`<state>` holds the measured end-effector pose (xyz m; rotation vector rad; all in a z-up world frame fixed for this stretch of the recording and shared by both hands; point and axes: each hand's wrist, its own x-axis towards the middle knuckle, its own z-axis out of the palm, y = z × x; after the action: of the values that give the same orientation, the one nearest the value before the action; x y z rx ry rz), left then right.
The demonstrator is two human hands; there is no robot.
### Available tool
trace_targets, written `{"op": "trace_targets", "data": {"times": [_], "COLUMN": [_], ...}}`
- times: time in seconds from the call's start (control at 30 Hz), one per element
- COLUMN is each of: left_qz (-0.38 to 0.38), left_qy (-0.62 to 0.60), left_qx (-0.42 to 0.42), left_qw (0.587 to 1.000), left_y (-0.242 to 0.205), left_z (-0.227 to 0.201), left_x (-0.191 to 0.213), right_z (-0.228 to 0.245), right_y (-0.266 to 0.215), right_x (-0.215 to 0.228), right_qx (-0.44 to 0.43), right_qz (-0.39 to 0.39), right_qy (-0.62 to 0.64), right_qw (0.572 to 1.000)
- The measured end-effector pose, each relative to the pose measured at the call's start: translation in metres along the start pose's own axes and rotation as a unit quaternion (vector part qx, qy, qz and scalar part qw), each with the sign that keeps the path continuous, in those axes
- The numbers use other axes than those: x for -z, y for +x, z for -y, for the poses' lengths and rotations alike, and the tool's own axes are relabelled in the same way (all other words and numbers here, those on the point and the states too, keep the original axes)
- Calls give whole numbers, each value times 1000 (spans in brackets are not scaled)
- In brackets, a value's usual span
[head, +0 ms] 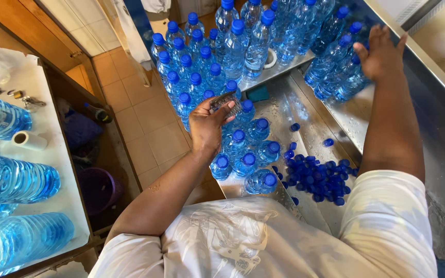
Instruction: The person applies small white labels to the necks of blue-capped water bottles arranged on a metal table. They peel each label from a backing sheet and press it onto a bottle, then move to the next bottle in the row.
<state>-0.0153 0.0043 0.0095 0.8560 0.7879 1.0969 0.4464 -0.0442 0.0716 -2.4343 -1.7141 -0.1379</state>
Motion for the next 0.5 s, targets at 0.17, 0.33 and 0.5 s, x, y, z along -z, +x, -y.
{"op": "trace_targets", "data": {"times": [0.17,0.33,0.5], "left_qz": [-6,0,-17], "left_qy": [-7,-65,-99], "left_qx": [4,-20,-18], "left_qw": [1000,998,995], "left_y": [4,8,5], "left_z": [-4,14,14], "left_x": [-3,-14,-14], "right_z": [117,241,255], "right_y": [-17,-84,-81], "right_x": [6,-15,-44], "right_qx": [204,142,134], "right_qz": [-263,42,67], "right_qy": [202,605,678], "right_qw": [921,783,720]}}
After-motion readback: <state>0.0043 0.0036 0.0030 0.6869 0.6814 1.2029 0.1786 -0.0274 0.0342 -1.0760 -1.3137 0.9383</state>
